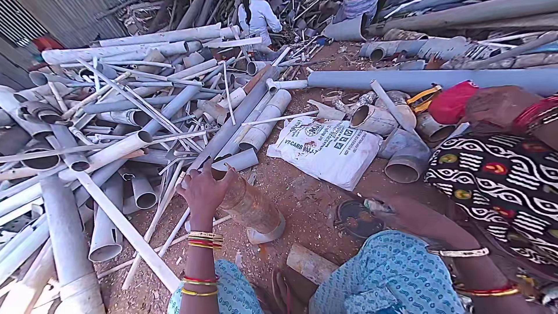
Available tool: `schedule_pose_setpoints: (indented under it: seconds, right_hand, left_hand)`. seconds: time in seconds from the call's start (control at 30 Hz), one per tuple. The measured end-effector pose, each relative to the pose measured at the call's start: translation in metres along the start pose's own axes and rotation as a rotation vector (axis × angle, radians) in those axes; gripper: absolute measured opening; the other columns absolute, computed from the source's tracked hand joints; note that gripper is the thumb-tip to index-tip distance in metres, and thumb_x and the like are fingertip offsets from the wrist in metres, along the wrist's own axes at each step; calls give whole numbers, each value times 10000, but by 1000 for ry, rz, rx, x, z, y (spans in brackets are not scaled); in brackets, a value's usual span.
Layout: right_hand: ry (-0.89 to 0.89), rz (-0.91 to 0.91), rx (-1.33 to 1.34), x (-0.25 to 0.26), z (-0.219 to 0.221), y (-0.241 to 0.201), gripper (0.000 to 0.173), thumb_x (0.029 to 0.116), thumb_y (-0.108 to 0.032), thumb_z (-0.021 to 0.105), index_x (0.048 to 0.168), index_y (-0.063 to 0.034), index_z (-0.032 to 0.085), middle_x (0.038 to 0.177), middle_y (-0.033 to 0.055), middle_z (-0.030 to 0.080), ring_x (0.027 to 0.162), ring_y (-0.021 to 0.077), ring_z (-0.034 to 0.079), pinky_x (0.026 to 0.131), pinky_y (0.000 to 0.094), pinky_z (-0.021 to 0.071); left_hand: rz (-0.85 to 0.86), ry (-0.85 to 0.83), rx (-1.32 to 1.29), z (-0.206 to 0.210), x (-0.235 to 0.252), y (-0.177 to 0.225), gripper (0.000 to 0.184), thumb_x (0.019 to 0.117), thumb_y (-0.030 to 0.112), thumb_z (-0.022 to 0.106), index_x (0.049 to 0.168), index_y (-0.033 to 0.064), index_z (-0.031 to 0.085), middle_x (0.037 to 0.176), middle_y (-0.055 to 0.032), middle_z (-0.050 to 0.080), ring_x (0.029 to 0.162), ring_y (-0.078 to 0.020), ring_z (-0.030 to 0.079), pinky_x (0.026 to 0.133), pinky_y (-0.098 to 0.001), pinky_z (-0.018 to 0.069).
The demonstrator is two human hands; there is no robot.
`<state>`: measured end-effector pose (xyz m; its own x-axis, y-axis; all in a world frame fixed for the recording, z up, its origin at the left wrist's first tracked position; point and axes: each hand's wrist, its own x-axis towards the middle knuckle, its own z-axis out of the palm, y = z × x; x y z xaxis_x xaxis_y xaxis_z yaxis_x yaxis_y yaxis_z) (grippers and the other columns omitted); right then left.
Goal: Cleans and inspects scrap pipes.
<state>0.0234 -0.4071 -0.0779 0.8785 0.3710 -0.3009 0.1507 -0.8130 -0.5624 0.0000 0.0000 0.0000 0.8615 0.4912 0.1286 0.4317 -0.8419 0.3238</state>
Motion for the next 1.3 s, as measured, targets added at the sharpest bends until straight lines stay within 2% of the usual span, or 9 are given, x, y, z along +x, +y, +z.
schedule_pose_setpoints:
  seconds: [0.1, 0.2, 0.27, 0.33, 0.47, 0.77, 0.97, 1.17, 1.3]
  right_hand:
    - [163, -210, 306, 15, 25, -41, 420, 1021, -107, 559, 1420, 22, 540, 1249, 230, 642, 1049, 261, 646, 932, 430, 499]
    - [247, -281, 863, 25, 65, -78, 352, 997, -58, 529, 1331, 47, 561, 1059, 37, 674, 781, 2, 640, 688, 162, 542]
    - [195, -206, 1215, 26, 86, -98, 308, 993, 4, 467, 1286, 40, 555, 959, 9, 683, 661, 28, 645, 573, 177, 554]
    - [147, -118, 1422, 26, 106, -105, 289, 1008, 20, 416, 1257, 25, 563, 922, 24, 696, 607, 62, 650, 527, 200, 561]
    - [116, -9, 1532, 30, 118, -95, 275, 1036, 19, 387, 1240, 25, 572, 917, 53, 706, 577, 76, 642, 504, 204, 549]
    - [239, 147, 1611, 47, 106, -50, 199, 1069, -15, 390, 1149, 4, 571, 844, 47, 682, 549, 76, 622, 484, 195, 527]
    - [147, 155, 1510, 62, 121, -42, 146, 1045, -8, 488, 1167, 34, 557, 854, 50, 593, 603, 70, 584, 556, 199, 515]
    - [117, 102, 1481, 76, 115, -40, 188, 1021, 18, 493, 1186, 44, 580, 873, 64, 605, 621, 83, 590, 571, 215, 519]
    - [135, 119, 1486, 82, 111, -35, 151, 1049, -26, 469, 1135, 29, 581, 832, 46, 604, 607, 77, 585, 563, 206, 513]
  left_hand:
    - [99, 9, -102, 6, 5, -10, 641, 1012, 529, 547, 1544, 181, 461, 1547, -292, 395, 1465, -518, 280, 1106, -775, 114]
    - [260, 7, -152, 10, 13, -19, 584, 1023, 471, 500, 1551, 225, 456, 1655, -230, 250, 1526, -487, 172, 1126, -763, 116]
    - [326, -17, -159, 9, 14, -21, 524, 1035, 420, 465, 1518, 220, 511, 1596, -199, 393, 1481, -459, 316, 1101, -738, 229]
    - [342, -35, -173, 8, 14, -20, 465, 1044, 372, 468, 1452, 184, 587, 1390, -205, 598, 1333, -463, 492, 1006, -724, 341]
    - [333, 0, -167, 11, 15, -13, 487, 1029, 390, 442, 1397, 132, 631, 1268, -231, 655, 1224, -469, 564, 960, -710, 369]
    - [110, -100, 16, 20, 47, 64, 479, 1101, 427, 380, 1546, 276, 468, 1443, -231, 559, 1375, -466, 461, 1037, -717, 310]
    - [99, -321, 239, 25, 104, 104, 605, 1076, 533, 399, 1511, 124, 491, 1453, -225, 553, 1382, -439, 476, 1098, -672, 329]
    - [118, -364, 354, 17, 109, 106, 701, 1039, 653, 339, 1555, 191, 445, 1513, -209, 505, 1424, -437, 433, 1114, -684, 298]
    - [47, -249, 210, 29, 98, 93, 641, 1097, 519, 298, 1594, 118, 357, 1646, -217, 293, 1546, -411, 195, 1162, -745, -13]
